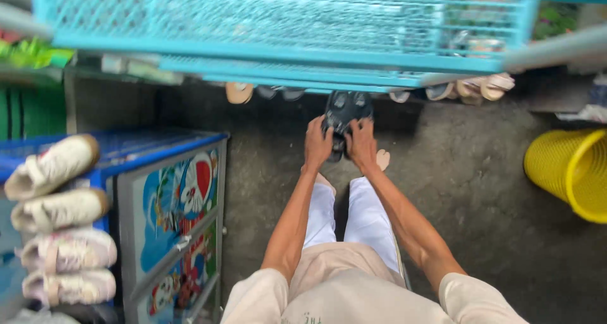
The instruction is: Cleaning and organizing various pairs of shoes and sandals on a shoe rack using a cloth.
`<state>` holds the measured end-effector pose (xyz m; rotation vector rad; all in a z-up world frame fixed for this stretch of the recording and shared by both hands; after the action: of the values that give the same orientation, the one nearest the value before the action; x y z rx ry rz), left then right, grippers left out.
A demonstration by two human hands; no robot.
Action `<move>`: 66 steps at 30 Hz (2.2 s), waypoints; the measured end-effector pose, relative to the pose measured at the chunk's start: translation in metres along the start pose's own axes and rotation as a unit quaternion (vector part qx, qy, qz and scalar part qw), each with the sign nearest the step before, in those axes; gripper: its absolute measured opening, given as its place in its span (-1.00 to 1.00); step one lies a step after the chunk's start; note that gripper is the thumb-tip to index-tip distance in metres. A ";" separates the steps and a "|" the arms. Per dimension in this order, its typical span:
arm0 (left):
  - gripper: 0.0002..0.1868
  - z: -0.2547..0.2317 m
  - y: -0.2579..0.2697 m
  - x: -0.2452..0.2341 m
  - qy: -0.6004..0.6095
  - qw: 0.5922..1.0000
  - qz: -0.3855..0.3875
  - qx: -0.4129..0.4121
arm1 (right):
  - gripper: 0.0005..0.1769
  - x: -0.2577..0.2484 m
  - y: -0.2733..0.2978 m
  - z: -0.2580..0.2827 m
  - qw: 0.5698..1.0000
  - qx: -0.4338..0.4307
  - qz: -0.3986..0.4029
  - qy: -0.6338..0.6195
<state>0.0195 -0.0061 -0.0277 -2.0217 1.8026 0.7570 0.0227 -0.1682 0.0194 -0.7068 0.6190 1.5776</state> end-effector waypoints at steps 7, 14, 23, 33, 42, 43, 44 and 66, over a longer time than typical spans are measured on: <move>-0.51 -0.040 0.042 0.078 -0.050 0.993 0.101 0.025 | -0.66 -0.110 0.068 -0.053 0.994 0.094 -0.015 -0.062; -0.46 -0.197 0.021 0.162 0.033 0.976 0.188 0.106 | -0.66 -0.251 0.034 -0.109 0.990 0.098 -0.099 -0.018; -0.35 -0.286 -0.084 0.235 -0.032 0.981 0.073 0.177 | -0.65 -0.288 -0.098 -0.191 0.994 0.064 -0.090 -0.017; -0.35 -0.256 -0.091 0.270 -0.116 0.979 0.114 0.119 | -0.26 -0.251 -0.119 -0.235 0.997 0.047 -0.029 0.046; -0.40 -0.266 -0.069 0.229 -0.048 0.987 0.074 0.133 | -0.19 -0.274 -0.100 -0.223 0.997 0.019 -0.070 0.005; -0.40 -0.259 -0.058 0.220 -0.055 0.990 0.054 0.122 | -0.19 -0.264 -0.094 -0.212 0.998 -0.001 -0.058 -0.004; -0.40 -0.253 -0.047 0.211 -0.050 0.989 0.041 0.131 | -0.22 -0.256 -0.088 -0.202 0.998 -0.005 -0.066 -0.006; -0.39 0.261 -0.050 0.007 0.245 0.918 -0.200 -0.241 | -0.53 0.270 -0.100 -0.078 0.728 0.470 0.112 -0.486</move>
<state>0.0250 0.1435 -0.2468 -3.0077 1.4146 0.6470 0.1089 -0.0343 -0.2328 0.9683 0.5814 1.3412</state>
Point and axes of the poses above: each hand's wrist, its own y-axis away from the middle knuckle, its own x-axis out of the palm, z = x × y, the point moved 7 cm from there along -y, towards the middle knuckle, and after that the axes turned 6 degrees about -y, right-handed, at the moved point
